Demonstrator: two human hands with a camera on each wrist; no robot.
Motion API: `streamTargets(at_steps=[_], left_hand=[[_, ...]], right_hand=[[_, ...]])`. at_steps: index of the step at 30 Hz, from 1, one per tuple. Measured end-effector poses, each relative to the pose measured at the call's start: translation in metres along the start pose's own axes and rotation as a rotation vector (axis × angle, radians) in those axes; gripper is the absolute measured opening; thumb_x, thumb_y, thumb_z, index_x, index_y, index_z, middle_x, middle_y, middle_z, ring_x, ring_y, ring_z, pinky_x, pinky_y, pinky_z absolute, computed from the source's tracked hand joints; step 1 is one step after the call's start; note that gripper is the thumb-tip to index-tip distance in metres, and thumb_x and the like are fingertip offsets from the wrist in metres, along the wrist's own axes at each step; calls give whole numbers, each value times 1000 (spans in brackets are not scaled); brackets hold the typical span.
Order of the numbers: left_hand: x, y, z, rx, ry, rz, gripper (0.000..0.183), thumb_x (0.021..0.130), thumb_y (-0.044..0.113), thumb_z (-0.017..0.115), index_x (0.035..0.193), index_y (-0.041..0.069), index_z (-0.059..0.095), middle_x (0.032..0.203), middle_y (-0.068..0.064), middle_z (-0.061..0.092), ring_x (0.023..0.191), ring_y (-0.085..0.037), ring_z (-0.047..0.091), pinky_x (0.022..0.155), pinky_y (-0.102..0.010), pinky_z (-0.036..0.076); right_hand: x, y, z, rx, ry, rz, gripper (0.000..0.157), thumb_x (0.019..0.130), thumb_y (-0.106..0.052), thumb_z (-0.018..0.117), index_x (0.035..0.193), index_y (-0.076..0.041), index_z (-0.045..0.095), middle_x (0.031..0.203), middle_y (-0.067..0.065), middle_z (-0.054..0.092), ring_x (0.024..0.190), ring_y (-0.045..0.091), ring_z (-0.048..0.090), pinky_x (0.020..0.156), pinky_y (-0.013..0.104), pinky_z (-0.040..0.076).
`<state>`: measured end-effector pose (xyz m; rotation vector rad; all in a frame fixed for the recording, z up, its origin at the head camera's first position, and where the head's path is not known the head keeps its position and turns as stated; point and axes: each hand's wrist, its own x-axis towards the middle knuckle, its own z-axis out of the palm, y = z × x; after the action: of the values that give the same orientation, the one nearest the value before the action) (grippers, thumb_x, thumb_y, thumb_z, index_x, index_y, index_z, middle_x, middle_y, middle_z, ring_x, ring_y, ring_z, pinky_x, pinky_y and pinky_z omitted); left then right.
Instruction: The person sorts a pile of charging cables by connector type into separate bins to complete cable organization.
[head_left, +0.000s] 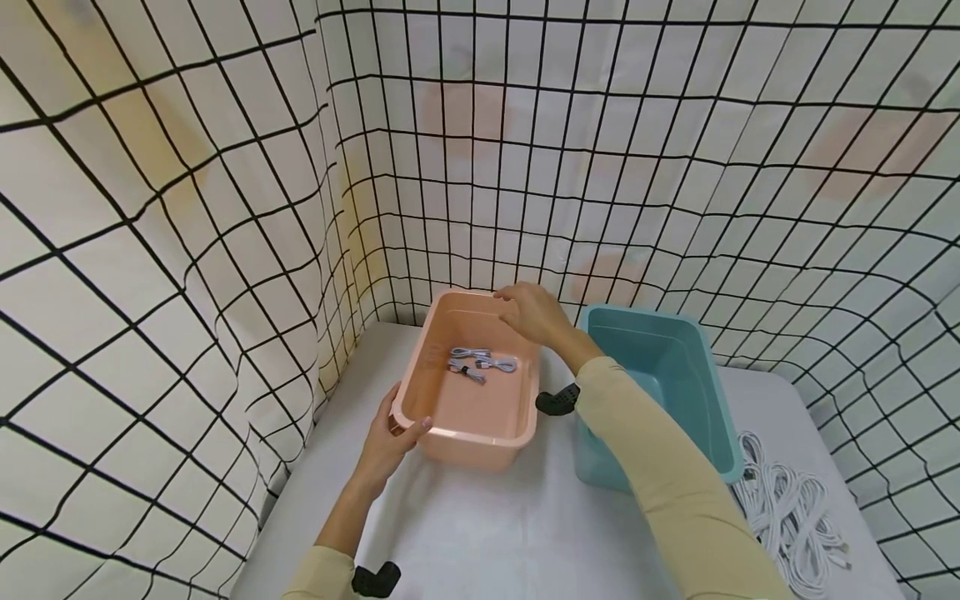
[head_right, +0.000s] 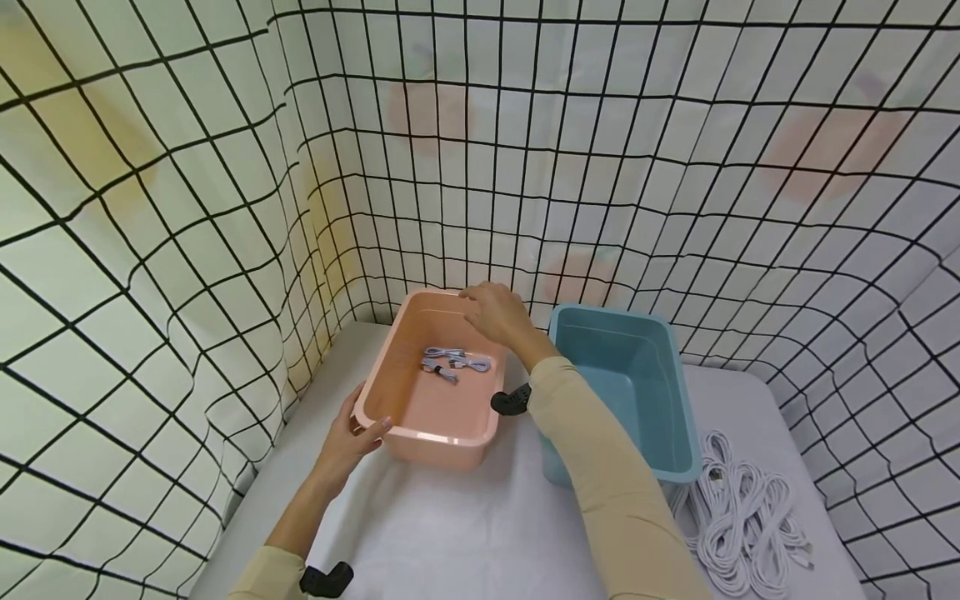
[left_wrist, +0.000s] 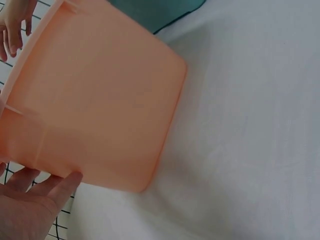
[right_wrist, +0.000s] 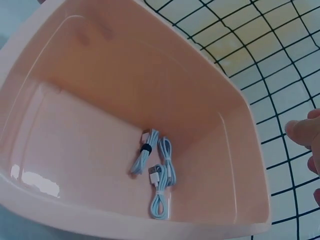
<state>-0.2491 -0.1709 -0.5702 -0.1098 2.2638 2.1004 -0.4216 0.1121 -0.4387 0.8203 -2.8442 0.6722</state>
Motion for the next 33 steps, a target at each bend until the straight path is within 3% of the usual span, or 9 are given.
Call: streamTargets(at_steps=[6, 19, 26, 33], left_hand=[[-1, -1, 0, 16, 1, 4, 95, 92, 27, 82, 165, 21, 22, 147, -26, 50, 119, -32, 56, 85, -38, 51], [-1, 12, -1, 100, -9, 21, 96, 90, 30, 84, 164, 17, 24, 154, -21, 44, 131, -38, 52, 102, -49, 47], [0, 30, -4, 144, 37, 105, 99, 89, 23, 85, 165, 11, 23, 165, -18, 28, 148, -45, 29, 112, -61, 36], [4, 54, 1, 182, 82, 200, 96, 87, 26, 87, 163, 11, 29, 165, -16, 30, 150, -39, 26, 117, -55, 32]], right_hand=[[-7, 2, -1, 42, -11, -12, 39, 100, -16, 69, 138, -8, 66, 128, 13, 68, 120, 35, 60, 100, 50, 50], [-18, 3, -10, 61, -16, -8, 41, 101, -19, 70, 140, -7, 64, 129, 14, 67, 120, 34, 61, 99, 49, 51], [-27, 7, -17, 96, -7, -17, 41, 101, -20, 69, 139, -6, 65, 130, 18, 66, 120, 37, 60, 97, 51, 51], [-35, 11, -24, 75, 22, -19, 41, 100, -19, 69, 139, -5, 65, 128, 16, 67, 115, 35, 61, 93, 51, 52]])
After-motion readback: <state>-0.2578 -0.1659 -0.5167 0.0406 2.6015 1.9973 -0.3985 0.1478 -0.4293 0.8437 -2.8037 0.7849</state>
